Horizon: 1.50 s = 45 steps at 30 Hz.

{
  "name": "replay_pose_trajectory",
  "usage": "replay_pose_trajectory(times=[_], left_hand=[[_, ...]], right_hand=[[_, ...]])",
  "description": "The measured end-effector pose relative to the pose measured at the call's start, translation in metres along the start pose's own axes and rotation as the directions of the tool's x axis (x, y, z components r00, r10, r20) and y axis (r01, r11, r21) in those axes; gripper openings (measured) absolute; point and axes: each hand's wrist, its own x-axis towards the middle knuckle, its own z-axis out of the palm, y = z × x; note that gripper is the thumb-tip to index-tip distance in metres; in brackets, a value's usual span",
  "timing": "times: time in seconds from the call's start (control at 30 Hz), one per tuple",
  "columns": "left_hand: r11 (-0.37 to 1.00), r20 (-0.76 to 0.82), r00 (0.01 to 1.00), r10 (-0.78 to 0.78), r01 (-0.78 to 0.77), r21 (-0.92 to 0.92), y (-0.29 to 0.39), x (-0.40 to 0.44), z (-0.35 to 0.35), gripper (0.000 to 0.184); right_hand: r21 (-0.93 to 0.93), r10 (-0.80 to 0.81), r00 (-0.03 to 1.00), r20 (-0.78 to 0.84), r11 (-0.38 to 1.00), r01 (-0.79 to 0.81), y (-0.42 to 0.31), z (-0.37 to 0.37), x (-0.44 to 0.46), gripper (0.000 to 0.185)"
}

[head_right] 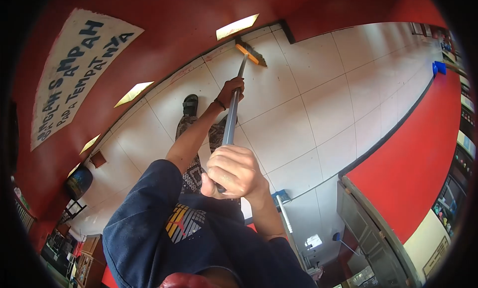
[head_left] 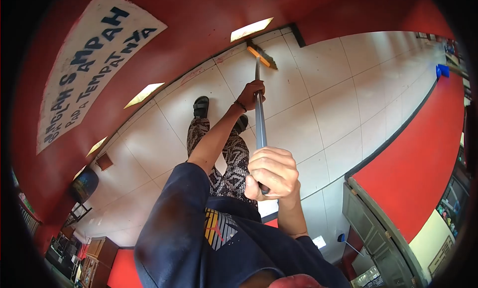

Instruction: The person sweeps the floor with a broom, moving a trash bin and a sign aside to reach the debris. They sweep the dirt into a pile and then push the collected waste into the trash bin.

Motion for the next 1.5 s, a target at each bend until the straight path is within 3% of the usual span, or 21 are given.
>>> replay_pose_trajectory(times=[0.07, 0.1, 0.13, 0.2, 0.23, 0.27, 0.33, 0.37, 0.43, 0.53, 0.67, 0.73, 0.83, 0.93, 1.13, 1.23, 1.27, 1.3, 1.33, 1.37, 1.5], left_hand=[[1.0, -0.075, 0.997, -0.004, 0.002, -0.017, -0.001, -0.029, -0.022, 0.016], [0.948, -0.089, 0.965, -0.246, 0.22, -0.23, -0.008, -0.049, -0.031, 0.015], [0.804, -0.045, 0.881, -0.471, 0.408, -0.434, -0.015, -0.071, -0.04, 0.015], [0.84, -0.191, 0.871, -0.453, 0.345, -0.419, -0.015, -0.11, -0.059, 0.015], [0.774, -0.182, 0.822, -0.539, 0.399, -0.492, -0.01, -0.13, -0.073, 0.013], [0.731, -0.227, 0.847, -0.481, 0.244, -0.637, -0.002, -0.152, -0.081, 0.011], [0.806, -0.269, 0.802, -0.533, 0.386, -0.448, 0.001, -0.191, -0.107, 0.012], [0.804, -0.267, 0.803, -0.533, 0.382, -0.456, 0.008, -0.21, -0.117, 0.012], [0.944, -0.458, 0.833, -0.312, 0.326, -0.052, 0.04, -0.241, -0.141, 0.014], [0.908, -0.549, 0.762, -0.342, 0.419, 0.016, 0.072, -0.295, -0.173, 0.016], [0.775, -0.591, 0.684, -0.427, 0.614, 0.15, 0.08, -0.375, -0.212, 0.015], [0.727, -0.63, 0.65, -0.424, 0.659, 0.19, 0.082, -0.396, -0.226, 0.014], [0.714, -0.653, 0.615, -0.443, 0.682, 0.157, 0.107, -0.385, -0.239, 0.014], [0.829, -0.626, 0.702, -0.34, 0.537, 0.152, 0.146, -0.34, -0.235, 0.018], [0.966, -0.451, 0.863, -0.227, 0.257, 0.007, 0.168, -0.242, -0.191, 0.027], [0.972, -0.368, 0.923, -0.111, 0.179, 0.155, 0.109, -0.206, -0.174, 0.018], [0.973, -0.371, 0.923, -0.106, 0.173, 0.151, 0.084, -0.204, -0.181, 0.018], [0.974, -0.311, 0.93, -0.197, 0.222, 0.047, 0.062, -0.199, -0.185, 0.014], [0.96, -0.241, 0.929, -0.28, 0.275, -0.057, 0.052, -0.196, -0.188, 0.011], [0.963, -0.248, 0.93, -0.27, 0.263, -0.064, 0.049, -0.189, -0.193, 0.011], [0.952, -0.406, 0.867, -0.289, 0.304, -0.031, 0.051, -0.243, -0.229, 0.011]], right_hand=[[0.061, -0.049, 0.999, 0.023, 0.997, 0.048, -0.01, 0.028, 0.009, 0.02], [0.087, -0.058, 0.996, 0.06, 0.995, 0.053, -0.017, 0.044, 0.011, 0.022], [0.112, -0.064, 0.993, 0.098, 0.992, 0.053, -0.024, 0.061, 0.013, 0.023], [0.182, -0.103, 0.978, 0.18, 0.981, 0.069, -0.04, 0.094, 0.013, 0.018], [0.199, -0.106, 0.971, 0.213, 0.978, 0.063, -0.05, 0.108, 0.012, 0.018], [0.224, -0.108, 0.967, 0.228, 0.973, 0.056, -0.059, 0.12, 0.011, 0.016], [0.294, -0.148, 0.965, 0.217, 0.952, 0.08, -0.074, 0.136, 0.009, 0.014], [0.3, -0.142, 0.961, 0.237, 0.952, 0.067, -0.08, 0.142, 0.008, 0.016], [0.323, -0.142, 0.948, 0.284, 0.945, 0.045, -0.092, 0.154, 0.004, 0.017], [0.377, -0.11, 0.941, 0.321, 0.926, -0.02, -0.101, 0.179, -0.009, 0.017], [0.406, 0.181, 0.915, 0.36, 0.853, -0.328, -0.099, 0.217, -0.027, 0.017], [0.396, 0.23, 0.888, 0.399, 0.83, -0.393, -0.095, 0.236, -0.03, 0.02], [0.425, 0.196, 0.893, 0.404, 0.825, -0.373, -0.118, 0.232, -0.016, 0.023], [0.492, 0.051, 0.941, 0.335, 0.842, -0.221, -0.168, 0.208, 0.007, 0.026], [0.325, -0.002, 0.926, 0.378, 0.937, -0.131, -0.219, 0.189, 0.018, 0.03], [0.122, 0.064, 0.93, 0.363, 0.986, -0.115, -0.187, 0.224, 0.02, 0.021], [0.004, 0.168, 0.929, 0.331, 0.984, -0.179, -0.172, 0.248, 0.019, 0.025], [-0.088, 0.192, 0.927, 0.322, 0.981, -0.172, -0.15, 0.272, 0.015, 0.028], [-0.059, 0.174, 0.938, 0.301, 0.985, -0.164, -0.128, 0.3, 0.006, 0.031], [-0.077, 0.174, 0.935, 0.31, 0.985, -0.157, -0.119, 0.326, 0.004, 0.032], [0.014, 0.191, 0.887, 0.421, 0.976, -0.217, -0.132, 0.388, 0.009, 0.031]])
